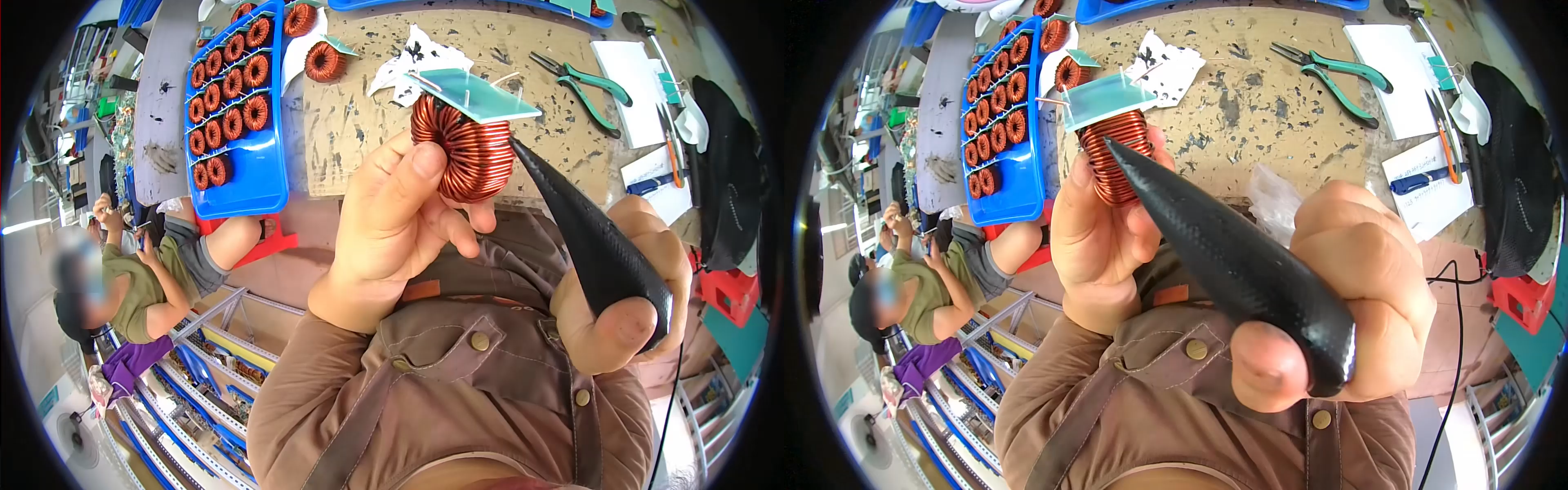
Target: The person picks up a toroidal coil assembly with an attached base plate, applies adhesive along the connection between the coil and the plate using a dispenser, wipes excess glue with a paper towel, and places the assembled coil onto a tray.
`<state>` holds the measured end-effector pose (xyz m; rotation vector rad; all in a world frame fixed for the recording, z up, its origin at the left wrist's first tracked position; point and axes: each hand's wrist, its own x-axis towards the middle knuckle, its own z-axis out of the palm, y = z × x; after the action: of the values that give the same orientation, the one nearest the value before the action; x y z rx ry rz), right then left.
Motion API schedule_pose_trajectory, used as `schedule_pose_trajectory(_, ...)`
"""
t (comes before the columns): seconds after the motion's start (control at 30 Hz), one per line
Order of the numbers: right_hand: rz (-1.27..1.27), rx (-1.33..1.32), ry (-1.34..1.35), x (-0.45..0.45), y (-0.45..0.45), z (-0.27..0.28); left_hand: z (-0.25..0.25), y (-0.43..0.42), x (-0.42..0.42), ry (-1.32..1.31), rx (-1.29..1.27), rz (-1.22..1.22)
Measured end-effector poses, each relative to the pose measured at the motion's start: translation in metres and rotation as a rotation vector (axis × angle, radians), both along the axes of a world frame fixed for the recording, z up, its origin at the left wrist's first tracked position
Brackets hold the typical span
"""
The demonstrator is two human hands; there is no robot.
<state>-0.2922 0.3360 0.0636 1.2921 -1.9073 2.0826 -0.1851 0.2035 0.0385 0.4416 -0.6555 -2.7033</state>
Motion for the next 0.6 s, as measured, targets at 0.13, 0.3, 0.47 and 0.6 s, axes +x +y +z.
schedule_pose_trajectory(0.13, 0.028, 0.019, 0.027, -0.001, -0.003, 0.002, 0.009, 0.004, -0.006, -0.064, 0.002, 0.029)
schedule_pose_trajectory(0.3, -0.001, 0.017, 0.078, 0.000, -0.008, 0.003, 0.010, 0.005, -0.007, -0.066, -0.002, 0.026)
schedule_pose_trajectory(0.47, -0.019, -0.007, 0.145, -0.001, -0.012, 0.001, 0.007, 0.005, -0.007, -0.060, -0.022, 0.035)
schedule_pose_trajectory(0.6, -0.004, 0.000, 0.161, -0.002, -0.012, 0.002, 0.007, 0.006, -0.006, -0.066, -0.035, 0.039)
